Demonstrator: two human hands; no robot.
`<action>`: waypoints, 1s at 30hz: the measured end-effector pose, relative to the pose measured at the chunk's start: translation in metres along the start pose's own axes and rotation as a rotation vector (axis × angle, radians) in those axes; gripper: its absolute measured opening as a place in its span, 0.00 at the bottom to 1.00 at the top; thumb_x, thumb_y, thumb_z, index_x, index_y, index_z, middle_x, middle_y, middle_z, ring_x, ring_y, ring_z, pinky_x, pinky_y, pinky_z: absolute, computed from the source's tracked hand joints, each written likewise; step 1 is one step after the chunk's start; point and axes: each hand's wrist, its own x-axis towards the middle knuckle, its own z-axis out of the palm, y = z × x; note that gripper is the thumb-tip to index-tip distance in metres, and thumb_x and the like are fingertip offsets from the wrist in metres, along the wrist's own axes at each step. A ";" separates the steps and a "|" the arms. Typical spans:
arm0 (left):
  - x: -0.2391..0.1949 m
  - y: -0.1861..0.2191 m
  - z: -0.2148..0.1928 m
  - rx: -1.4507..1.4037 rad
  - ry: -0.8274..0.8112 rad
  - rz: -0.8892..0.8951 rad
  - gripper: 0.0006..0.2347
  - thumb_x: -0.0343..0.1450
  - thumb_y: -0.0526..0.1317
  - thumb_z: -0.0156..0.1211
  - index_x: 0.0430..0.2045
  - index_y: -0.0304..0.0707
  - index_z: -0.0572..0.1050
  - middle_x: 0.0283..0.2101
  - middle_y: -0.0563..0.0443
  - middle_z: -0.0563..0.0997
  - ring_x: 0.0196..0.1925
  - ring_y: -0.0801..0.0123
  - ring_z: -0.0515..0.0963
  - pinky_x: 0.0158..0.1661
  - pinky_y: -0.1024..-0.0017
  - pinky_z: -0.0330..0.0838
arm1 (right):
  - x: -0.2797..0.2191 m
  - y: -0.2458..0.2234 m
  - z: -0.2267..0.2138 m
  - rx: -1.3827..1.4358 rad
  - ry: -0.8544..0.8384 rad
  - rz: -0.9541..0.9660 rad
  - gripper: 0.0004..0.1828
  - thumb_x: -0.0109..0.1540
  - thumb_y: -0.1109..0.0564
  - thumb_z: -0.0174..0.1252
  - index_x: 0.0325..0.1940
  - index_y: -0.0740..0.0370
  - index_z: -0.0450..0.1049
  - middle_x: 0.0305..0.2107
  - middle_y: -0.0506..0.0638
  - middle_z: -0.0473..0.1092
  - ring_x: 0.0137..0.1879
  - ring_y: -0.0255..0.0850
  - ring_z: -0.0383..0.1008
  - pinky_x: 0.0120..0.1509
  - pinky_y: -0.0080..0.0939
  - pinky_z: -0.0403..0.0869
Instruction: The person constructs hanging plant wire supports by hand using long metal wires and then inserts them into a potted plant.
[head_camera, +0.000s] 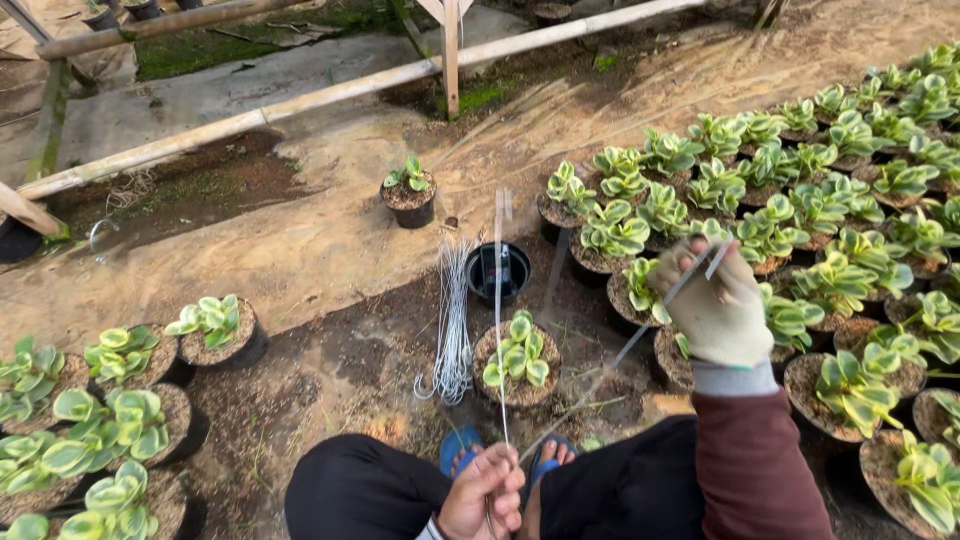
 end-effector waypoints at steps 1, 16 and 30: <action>0.006 0.001 -0.003 0.019 0.013 -0.050 0.07 0.77 0.36 0.52 0.48 0.38 0.68 0.34 0.49 0.76 0.26 0.71 0.78 0.31 0.64 0.80 | -0.001 -0.002 -0.006 -0.011 -0.017 0.009 0.15 0.70 0.45 0.59 0.43 0.60 0.76 0.34 0.49 0.72 0.43 0.43 0.69 0.52 0.46 0.65; 0.028 0.051 0.035 0.840 0.145 -0.103 0.05 0.78 0.32 0.58 0.44 0.27 0.74 0.36 0.45 0.82 0.32 0.72 0.82 0.37 0.71 0.80 | -0.006 -0.007 -0.102 -1.999 0.257 -0.316 0.08 0.57 0.63 0.61 0.40 0.66 0.75 0.35 0.53 0.71 0.43 0.44 0.72 0.51 0.44 0.72; 0.044 0.226 0.244 2.872 0.574 0.499 0.09 0.72 0.45 0.66 0.46 0.53 0.83 0.29 0.55 0.86 0.17 0.70 0.80 0.19 0.70 0.72 | -0.002 -0.001 -0.061 -1.066 0.217 -0.495 0.19 0.78 0.61 0.59 0.72 0.69 0.67 0.59 0.57 0.69 0.51 0.40 0.75 0.58 0.40 0.79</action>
